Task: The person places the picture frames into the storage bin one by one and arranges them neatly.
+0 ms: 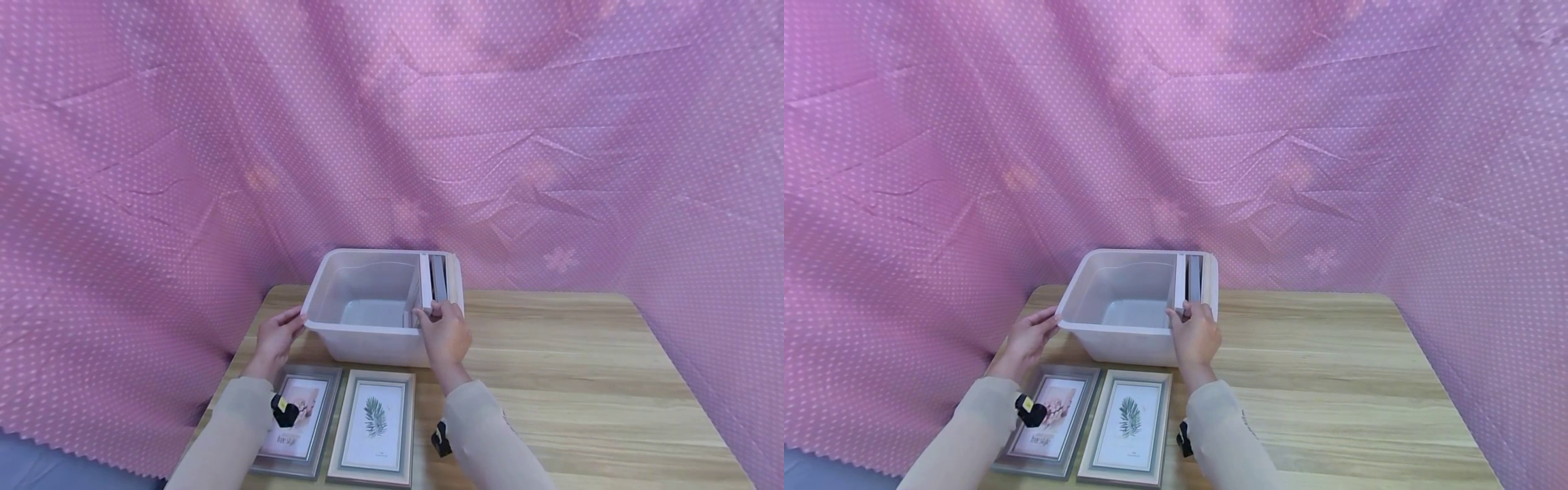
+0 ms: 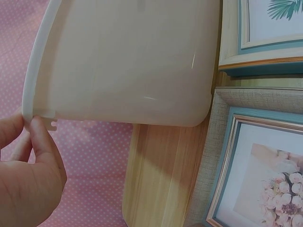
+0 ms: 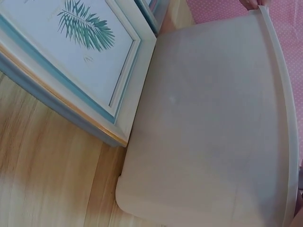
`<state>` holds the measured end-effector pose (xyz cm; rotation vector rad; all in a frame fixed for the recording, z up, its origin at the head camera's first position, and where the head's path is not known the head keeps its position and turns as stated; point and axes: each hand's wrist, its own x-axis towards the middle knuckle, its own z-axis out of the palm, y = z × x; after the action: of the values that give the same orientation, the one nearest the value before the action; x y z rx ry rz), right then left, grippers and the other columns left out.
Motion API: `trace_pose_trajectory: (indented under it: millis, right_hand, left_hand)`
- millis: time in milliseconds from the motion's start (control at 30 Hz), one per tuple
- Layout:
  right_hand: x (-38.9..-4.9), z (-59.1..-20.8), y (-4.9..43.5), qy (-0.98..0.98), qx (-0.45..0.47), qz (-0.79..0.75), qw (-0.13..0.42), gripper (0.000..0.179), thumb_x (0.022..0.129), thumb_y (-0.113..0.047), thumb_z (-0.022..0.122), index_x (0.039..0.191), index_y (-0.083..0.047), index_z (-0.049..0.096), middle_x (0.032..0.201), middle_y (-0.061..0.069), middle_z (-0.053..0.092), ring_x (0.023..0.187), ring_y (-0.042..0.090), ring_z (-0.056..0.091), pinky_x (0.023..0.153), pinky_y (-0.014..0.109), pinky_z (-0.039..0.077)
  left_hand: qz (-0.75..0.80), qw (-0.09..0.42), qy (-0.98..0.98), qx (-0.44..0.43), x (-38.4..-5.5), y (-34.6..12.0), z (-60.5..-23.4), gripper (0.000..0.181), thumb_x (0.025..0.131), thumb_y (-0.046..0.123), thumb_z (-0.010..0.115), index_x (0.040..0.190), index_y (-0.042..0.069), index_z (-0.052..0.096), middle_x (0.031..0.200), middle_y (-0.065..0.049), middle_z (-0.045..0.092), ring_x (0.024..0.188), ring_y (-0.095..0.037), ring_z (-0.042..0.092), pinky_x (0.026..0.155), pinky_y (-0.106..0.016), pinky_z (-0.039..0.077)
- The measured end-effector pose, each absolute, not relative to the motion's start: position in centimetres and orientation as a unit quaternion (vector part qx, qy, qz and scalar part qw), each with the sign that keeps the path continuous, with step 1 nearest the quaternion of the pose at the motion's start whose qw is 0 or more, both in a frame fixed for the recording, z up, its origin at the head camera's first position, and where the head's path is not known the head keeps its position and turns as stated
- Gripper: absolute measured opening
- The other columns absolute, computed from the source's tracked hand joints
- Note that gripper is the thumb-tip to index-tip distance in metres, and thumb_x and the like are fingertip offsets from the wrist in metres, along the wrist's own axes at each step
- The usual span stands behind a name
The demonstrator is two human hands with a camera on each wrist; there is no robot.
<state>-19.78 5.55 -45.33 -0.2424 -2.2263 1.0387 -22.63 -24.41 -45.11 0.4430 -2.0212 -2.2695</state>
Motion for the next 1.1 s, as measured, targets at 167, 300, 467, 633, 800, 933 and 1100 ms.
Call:
trace_pose_trajectory:
  millis: [167,300,467,633,800,933,1100]
  right_hand:
    - [-19.8,-45.6,5.8,-0.859,-0.094,0.379,0.331,0.032,0.071,-0.033,0.085,0.083,-0.01,0.066,0.076,0.003,0.063,0.065,0.021,0.059,0.063,0.038,0.043]
    - [-19.7,-45.7,5.9,-0.861,-0.092,0.368,0.339,0.034,0.07,-0.033,0.086,0.085,-0.01,0.066,0.077,0.003,0.067,0.066,0.02,0.061,0.068,0.04,0.035]
    - [-19.6,-45.7,6.0,-0.86,-0.093,0.369,0.341,0.035,0.069,-0.033,0.086,0.082,-0.011,0.061,0.073,0.001,0.065,0.062,0.019,0.059,0.066,0.04,0.034]
    - [-19.6,-45.8,6.0,-0.861,-0.098,0.365,0.342,0.036,0.068,-0.034,0.086,0.08,-0.013,0.059,0.073,-0.001,0.062,0.063,0.019,0.057,0.066,0.039,0.034]
    - [-19.6,-45.8,6.1,-0.854,-0.098,0.373,0.348,0.035,0.068,-0.033,0.086,0.08,-0.013,0.06,0.074,-0.001,0.06,0.067,0.02,0.055,0.065,0.038,0.034]
    - [-19.8,-45.9,6.3,-0.85,-0.099,0.39,0.34,0.035,0.068,-0.032,0.087,0.081,-0.014,0.06,0.077,-0.001,0.059,0.072,0.02,0.053,0.068,0.037,0.036]
    - [-19.8,-46.0,6.6,-0.837,-0.085,0.415,0.346,0.038,0.068,-0.034,0.087,0.088,-0.012,0.061,0.083,0.001,0.06,0.08,0.022,0.052,0.072,0.039,0.037]
  left_hand:
    - [-0.735,0.034,-0.661,0.147,-22.7,-24.4,-45.2,0.042,0.092,-0.003,0.059,0.132,-0.01,0.047,0.123,-0.019,0.054,0.092,-0.008,0.062,0.089,-0.022,0.05]
    - [-0.731,0.03,-0.666,0.147,-22.8,-24.5,-45.3,0.042,0.092,-0.002,0.059,0.132,-0.009,0.048,0.125,-0.021,0.052,0.089,-0.006,0.061,0.094,-0.027,0.048]
    - [-0.731,0.033,-0.665,0.149,-22.8,-24.6,-45.5,0.042,0.092,-0.003,0.059,0.132,-0.009,0.048,0.12,-0.017,0.054,0.085,-0.004,0.061,0.091,-0.025,0.05]
    - [-0.73,0.035,-0.666,0.151,-22.7,-24.6,-45.5,0.041,0.092,-0.004,0.059,0.132,-0.009,0.049,0.12,-0.017,0.054,0.086,-0.004,0.061,0.088,-0.022,0.051]
    - [-0.732,0.034,-0.665,0.146,-22.6,-24.6,-45.4,0.042,0.092,-0.003,0.059,0.132,-0.009,0.048,0.123,-0.019,0.052,0.089,-0.005,0.061,0.087,-0.021,0.051]
    - [-0.73,0.033,-0.667,0.146,-22.6,-24.6,-45.5,0.04,0.093,-0.003,0.058,0.132,-0.008,0.049,0.127,-0.021,0.05,0.091,-0.007,0.061,0.086,-0.02,0.051]
    - [-0.726,0.032,-0.671,0.145,-22.6,-24.6,-45.4,0.041,0.093,-0.003,0.057,0.132,-0.008,0.048,0.13,-0.023,0.048,0.091,-0.006,0.061,0.088,-0.021,0.051]
